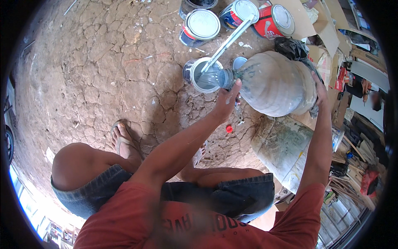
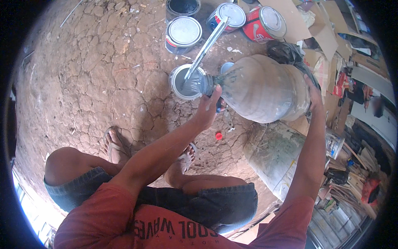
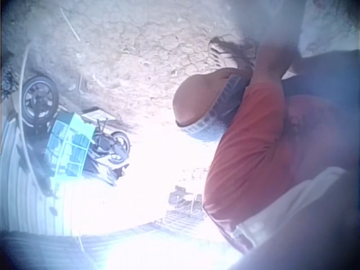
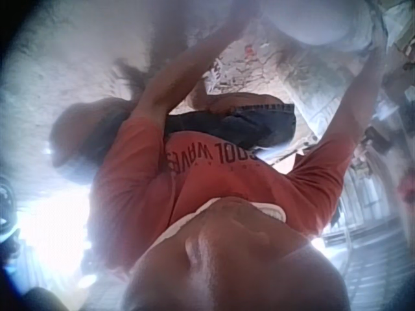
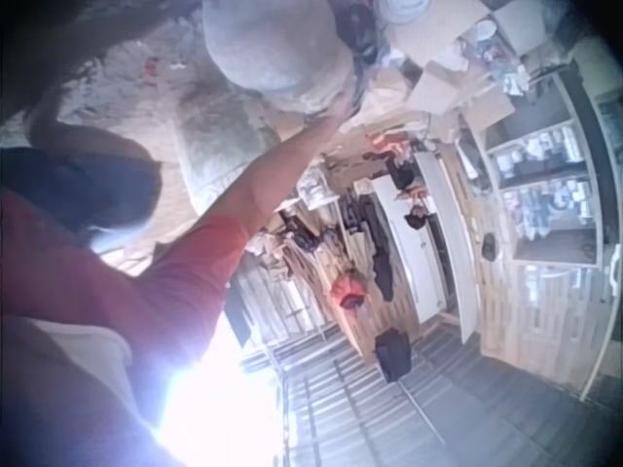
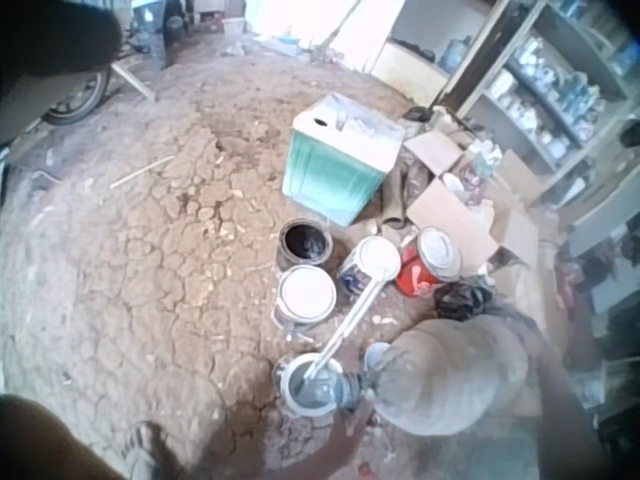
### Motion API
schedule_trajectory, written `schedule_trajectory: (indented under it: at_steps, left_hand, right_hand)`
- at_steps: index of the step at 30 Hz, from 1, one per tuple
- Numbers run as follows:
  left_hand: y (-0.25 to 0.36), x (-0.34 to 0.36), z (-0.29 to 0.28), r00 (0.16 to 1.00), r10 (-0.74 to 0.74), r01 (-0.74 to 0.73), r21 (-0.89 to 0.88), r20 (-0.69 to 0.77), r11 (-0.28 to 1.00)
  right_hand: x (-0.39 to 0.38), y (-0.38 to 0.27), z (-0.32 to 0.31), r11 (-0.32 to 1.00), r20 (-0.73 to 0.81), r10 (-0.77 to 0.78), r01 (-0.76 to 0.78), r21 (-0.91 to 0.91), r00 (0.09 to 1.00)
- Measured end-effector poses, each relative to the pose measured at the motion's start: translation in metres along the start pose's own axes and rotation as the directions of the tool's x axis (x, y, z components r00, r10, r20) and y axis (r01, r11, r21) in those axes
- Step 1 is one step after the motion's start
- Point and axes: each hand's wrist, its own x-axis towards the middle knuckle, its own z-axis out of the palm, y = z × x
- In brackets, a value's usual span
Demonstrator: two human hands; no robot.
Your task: The person mixes paint by pouring white liquid from a small can into a larger container and then stirring it with a wooden stick.
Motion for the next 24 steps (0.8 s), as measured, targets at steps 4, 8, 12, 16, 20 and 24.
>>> schedule_trajectory:
  at_steps: [4,8,12,16,20,24]
  left_hand:
    - [0.0,0.001,0.007,0.999,0.001,-0.003,-0.049,-0.04,0.999]
    - [0.0,0.002,0.004,0.999,0.001,-0.004,-0.077,-0.05,0.997]
    - [0.002,0.001,0.004,0.999,-0.001,-0.003,-0.086,-0.051,0.996]
    - [0.001,0.002,0.005,1.0,-0.007,0.005,-0.101,-0.02,0.995]
    - [0.003,0.002,0.005,0.999,0.015,-0.019,-0.085,-0.047,0.996]
    - [-0.001,0.003,0.006,0.998,-0.013,0.008,-0.083,-0.062,0.997]
  right_hand:
    - [0.008,0.007,-0.016,1.0,0.024,0.007,-0.008,0.023,1.0]
    - [0.001,-0.003,-0.006,0.998,-0.022,0.064,-0.065,-0.026,0.998]
    - [-0.008,-0.01,-0.002,0.999,0.0,0.031,-0.031,-0.019,1.0]
    - [-0.003,-0.011,-0.01,0.997,-0.048,0.031,-0.034,-0.067,0.998]
    - [0.002,-0.013,-0.003,0.998,-0.024,0.055,-0.055,-0.02,0.998]
    - [0.02,0.001,-0.012,1.0,0.008,-0.022,0.022,0.003,1.0]
